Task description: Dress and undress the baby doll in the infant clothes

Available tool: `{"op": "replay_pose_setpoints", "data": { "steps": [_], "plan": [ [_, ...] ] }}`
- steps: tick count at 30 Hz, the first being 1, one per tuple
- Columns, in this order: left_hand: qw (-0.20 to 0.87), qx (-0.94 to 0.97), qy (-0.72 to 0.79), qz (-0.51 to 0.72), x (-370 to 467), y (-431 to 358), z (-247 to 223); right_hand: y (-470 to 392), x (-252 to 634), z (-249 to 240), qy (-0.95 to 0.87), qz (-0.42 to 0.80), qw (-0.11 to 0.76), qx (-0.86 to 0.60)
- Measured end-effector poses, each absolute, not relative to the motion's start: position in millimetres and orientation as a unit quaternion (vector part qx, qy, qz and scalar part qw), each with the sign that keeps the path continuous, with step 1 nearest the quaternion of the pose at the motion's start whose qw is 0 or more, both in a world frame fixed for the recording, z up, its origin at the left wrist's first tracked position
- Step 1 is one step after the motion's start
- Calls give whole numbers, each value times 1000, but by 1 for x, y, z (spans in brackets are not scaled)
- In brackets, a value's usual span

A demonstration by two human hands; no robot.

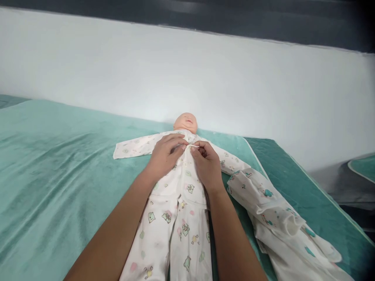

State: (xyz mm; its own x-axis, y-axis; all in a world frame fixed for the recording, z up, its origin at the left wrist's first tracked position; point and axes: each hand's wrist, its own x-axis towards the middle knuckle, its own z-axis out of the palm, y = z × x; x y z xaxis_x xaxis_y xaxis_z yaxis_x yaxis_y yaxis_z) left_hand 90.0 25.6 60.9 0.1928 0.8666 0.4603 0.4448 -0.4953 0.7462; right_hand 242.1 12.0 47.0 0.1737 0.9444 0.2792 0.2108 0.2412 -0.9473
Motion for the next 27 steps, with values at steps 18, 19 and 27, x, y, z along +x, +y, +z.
{"op": "replay_pose_setpoints", "data": {
  "steps": [18,19,27],
  "plan": [
    [181,755,454,438,90,27,57,9,248,48,-663,231,562,-437],
    [182,755,453,437,90,27,57,9,248,49,-662,234,562,-438],
    [246,735,464,429,89,23,64,10,244,47,-606,260,587,-469]
  ]
}}
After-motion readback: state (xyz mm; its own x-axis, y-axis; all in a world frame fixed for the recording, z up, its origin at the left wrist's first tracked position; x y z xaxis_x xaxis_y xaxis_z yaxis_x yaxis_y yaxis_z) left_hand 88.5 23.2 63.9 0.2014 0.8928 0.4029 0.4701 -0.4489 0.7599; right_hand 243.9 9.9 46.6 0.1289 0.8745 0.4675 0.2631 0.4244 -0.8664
